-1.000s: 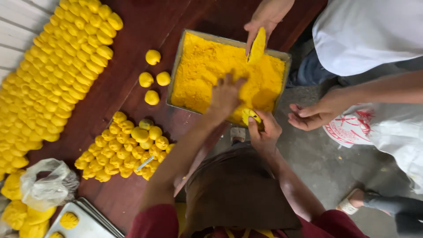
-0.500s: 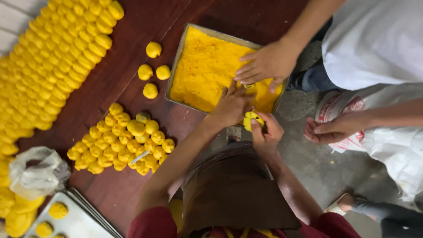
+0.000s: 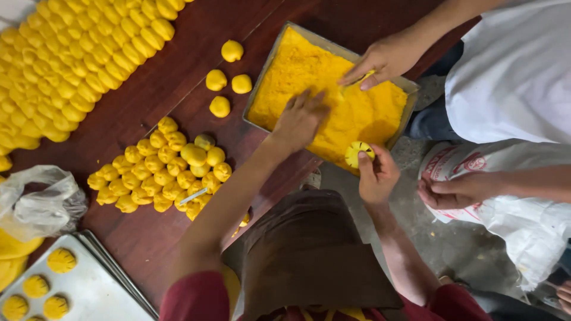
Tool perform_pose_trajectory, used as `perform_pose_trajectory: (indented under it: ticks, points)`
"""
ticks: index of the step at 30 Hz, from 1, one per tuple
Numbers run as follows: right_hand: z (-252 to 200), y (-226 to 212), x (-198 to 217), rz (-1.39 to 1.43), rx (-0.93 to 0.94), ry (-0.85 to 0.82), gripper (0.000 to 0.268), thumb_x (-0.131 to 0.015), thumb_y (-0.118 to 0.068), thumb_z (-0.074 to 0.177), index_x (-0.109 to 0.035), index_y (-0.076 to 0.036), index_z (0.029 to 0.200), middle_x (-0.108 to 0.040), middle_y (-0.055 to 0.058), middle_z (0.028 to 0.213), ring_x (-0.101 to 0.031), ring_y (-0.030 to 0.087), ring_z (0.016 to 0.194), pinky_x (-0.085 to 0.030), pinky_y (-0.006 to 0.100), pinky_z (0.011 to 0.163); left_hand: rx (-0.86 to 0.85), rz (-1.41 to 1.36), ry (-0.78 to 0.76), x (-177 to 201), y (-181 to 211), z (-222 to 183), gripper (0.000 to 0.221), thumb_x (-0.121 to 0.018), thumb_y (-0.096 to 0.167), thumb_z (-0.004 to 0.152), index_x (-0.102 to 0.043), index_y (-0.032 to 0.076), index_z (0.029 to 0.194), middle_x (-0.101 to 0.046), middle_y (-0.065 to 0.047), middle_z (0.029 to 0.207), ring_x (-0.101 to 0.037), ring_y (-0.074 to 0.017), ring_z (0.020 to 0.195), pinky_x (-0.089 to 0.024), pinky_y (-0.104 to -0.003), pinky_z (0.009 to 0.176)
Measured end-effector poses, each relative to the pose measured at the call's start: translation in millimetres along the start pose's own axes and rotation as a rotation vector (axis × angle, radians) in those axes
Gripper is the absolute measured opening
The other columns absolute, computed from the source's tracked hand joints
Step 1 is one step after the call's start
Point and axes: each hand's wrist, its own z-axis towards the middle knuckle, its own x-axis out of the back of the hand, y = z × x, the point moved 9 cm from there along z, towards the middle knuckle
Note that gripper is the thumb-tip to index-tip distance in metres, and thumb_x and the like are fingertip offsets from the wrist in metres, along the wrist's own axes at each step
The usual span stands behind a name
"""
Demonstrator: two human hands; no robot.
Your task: Shape yellow dough into balls, coat them in powder, and use a toothpick to create decorative indentations.
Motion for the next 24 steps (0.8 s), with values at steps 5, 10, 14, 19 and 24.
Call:
perform_pose_trajectory:
  ticks: [5, 10, 14, 19, 24]
  points:
    - [-8, -7, 7, -0.074, 0.010, 0.059, 0.018, -0.068, -0.008, 0.103, -0.067, 0.003, 0.116, -0.069, 0.000, 0.101, -0.063, 0.006, 0.091, -0.052, 0.023, 0.084, 0.121, 0.222, 0.123, 7, -37, 14, 0.048, -0.061, 0.014, 0.083, -0.066, 0.010, 0.131, -0.051, -0.011, 0.149, -0.047, -0.0383, 0.136, -0.043, -0.054, 0.106]
    - [-16, -17, -7, -0.177, 0.041, 0.079, 0.014, -0.069, -0.007, 0.104, -0.068, 0.003, 0.113, -0.064, -0.001, 0.096, -0.056, 0.005, 0.084, -0.047, 0.021, 0.076, 0.064, 0.215, 0.162, 19, -17, 4, 0.043, -0.061, 0.013, 0.087, -0.068, 0.011, 0.129, -0.054, -0.014, 0.146, -0.052, -0.0365, 0.130, -0.049, -0.052, 0.100]
    - [-10, -22, -17, -0.097, 0.052, 0.046, 0.016, -0.068, -0.007, 0.103, -0.065, 0.003, 0.115, -0.066, -0.003, 0.097, -0.058, 0.002, 0.083, -0.048, 0.019, 0.074, 0.017, 0.093, 0.071, 9, 1, 15, 0.029, -0.062, 0.011, 0.090, -0.074, 0.011, 0.116, -0.062, -0.015, 0.129, -0.055, -0.0376, 0.126, -0.051, -0.052, 0.099]
    - [-15, -16, -9, -0.138, 0.031, 0.049, 0.015, -0.070, -0.007, 0.103, -0.067, 0.002, 0.114, -0.062, -0.004, 0.092, -0.054, 0.002, 0.079, -0.044, 0.019, 0.069, 0.128, 0.141, -0.035, 8, -32, 11, 0.023, -0.062, 0.008, 0.089, -0.074, 0.008, 0.108, -0.069, -0.015, 0.116, -0.068, -0.0343, 0.109, -0.056, -0.048, 0.092]
    - [2, -31, -6, -0.217, -0.033, -0.025, 0.020, -0.073, -0.009, 0.102, -0.071, 0.002, 0.118, -0.060, -0.006, 0.090, -0.051, 0.001, 0.078, -0.043, 0.019, 0.069, 0.347, 0.080, -0.117, 48, -58, -10, 0.017, -0.060, 0.012, 0.102, -0.074, 0.010, 0.111, -0.074, -0.017, 0.107, -0.073, -0.0331, 0.100, -0.058, -0.045, 0.087]
